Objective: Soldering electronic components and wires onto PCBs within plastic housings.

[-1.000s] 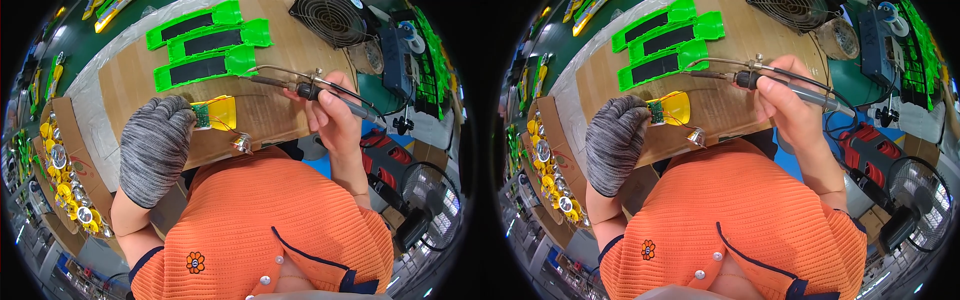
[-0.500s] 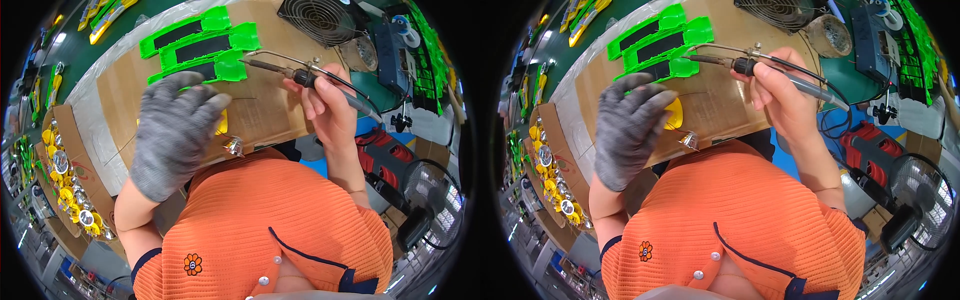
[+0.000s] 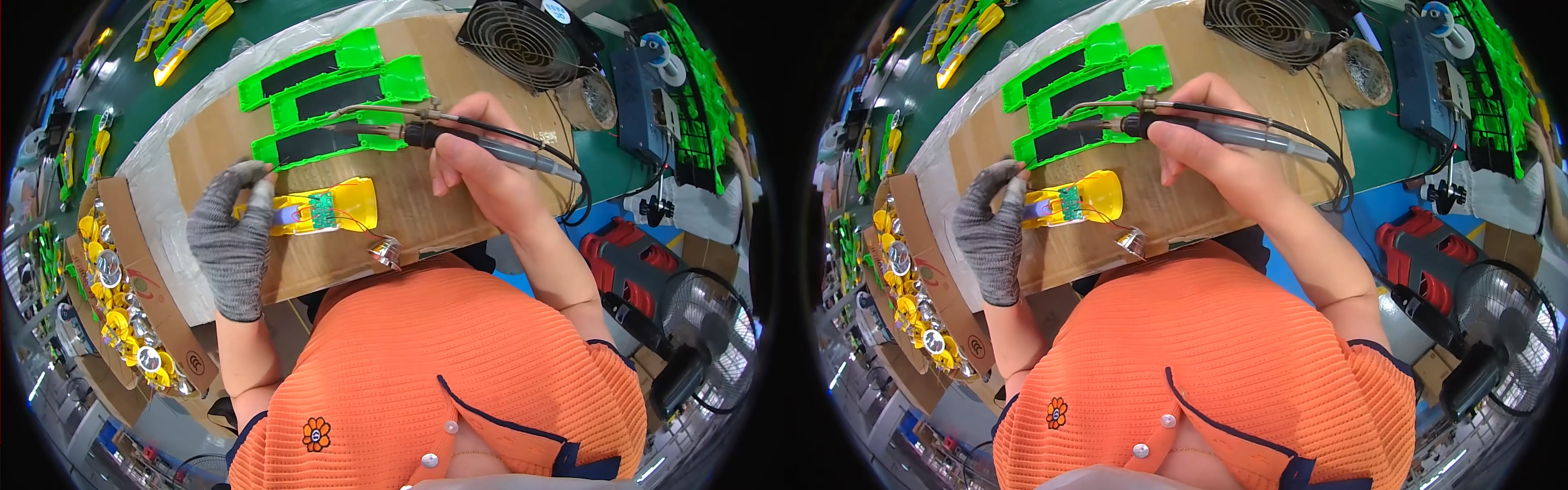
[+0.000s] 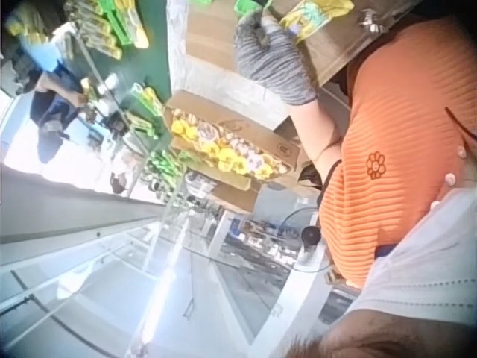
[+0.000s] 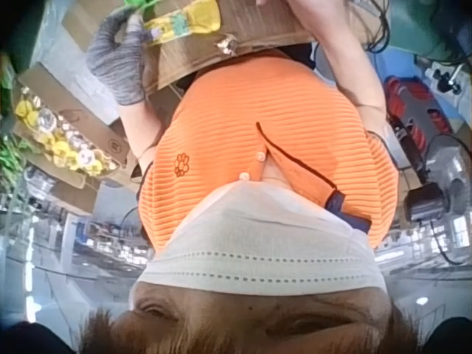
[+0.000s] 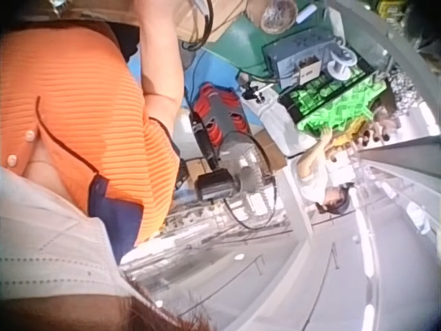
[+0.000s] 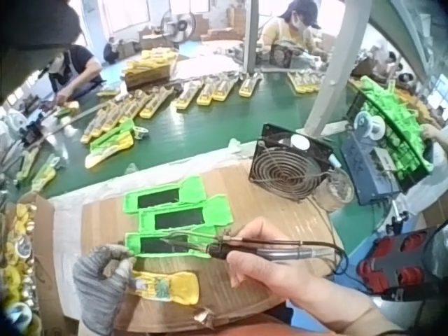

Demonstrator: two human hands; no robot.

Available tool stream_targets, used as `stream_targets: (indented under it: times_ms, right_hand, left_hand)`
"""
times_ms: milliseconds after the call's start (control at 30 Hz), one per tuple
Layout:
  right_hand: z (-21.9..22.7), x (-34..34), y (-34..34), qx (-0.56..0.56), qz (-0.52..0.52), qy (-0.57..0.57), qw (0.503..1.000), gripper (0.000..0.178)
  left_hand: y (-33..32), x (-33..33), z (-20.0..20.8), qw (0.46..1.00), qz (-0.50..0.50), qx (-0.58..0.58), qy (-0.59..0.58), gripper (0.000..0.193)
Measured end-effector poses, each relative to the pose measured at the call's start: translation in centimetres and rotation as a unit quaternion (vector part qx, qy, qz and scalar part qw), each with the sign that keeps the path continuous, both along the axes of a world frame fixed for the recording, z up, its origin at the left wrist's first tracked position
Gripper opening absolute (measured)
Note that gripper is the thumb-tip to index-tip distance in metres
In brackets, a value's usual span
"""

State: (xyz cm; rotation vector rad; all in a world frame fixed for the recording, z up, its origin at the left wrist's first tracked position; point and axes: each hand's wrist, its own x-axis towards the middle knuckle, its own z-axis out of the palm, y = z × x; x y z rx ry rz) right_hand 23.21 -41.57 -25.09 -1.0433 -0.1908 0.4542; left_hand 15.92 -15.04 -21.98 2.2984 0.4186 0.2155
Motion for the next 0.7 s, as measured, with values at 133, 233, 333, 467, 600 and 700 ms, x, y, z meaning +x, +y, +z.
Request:
stream_targets:
  times_ms: [133, 233, 333, 467, 600, 700]
  right_hand:
    - [0.2, 0.3, 0.0, -0.066, 0.034, -0.016, 0.997, 0.020]
    - [0.8, 0.0, -1.3, -0.129, 0.053, -0.008, 0.990, 0.019]
    - [1.1, -0.3, -1.7, -0.104, 0.018, 0.021, 0.994, 0.018]
    - [1.4, 0.0, -1.3, -0.156, 0.043, 0.035, 0.986, 0.017]
    - [1.8, 0.5, -0.8, -0.165, 0.074, 0.062, 0.982, 0.018]
    - [1.8, 0.6, -0.5, -0.159, 0.071, 0.084, 0.981, 0.018]
  left_hand:
    - [0.2, 0.5, -0.8, 0.991, -0.128, 0.004, -0.048, 0.009]
    - [0.3, 2.1, -0.6, 0.972, -0.235, 0.004, -0.005, 0.010]
    - [0.7, 4.1, -0.3, 0.951, -0.309, 0.007, 0.026, 0.011]
    - [1.5, 6.0, 0.0, 0.926, -0.374, -0.011, 0.054, 0.010]
    - [1.6, 6.3, 0.0, 0.912, -0.403, 0.068, 0.036, 0.012]
    - [1.3, 6.4, 0.0, 0.910, -0.399, 0.100, 0.043, 0.012]
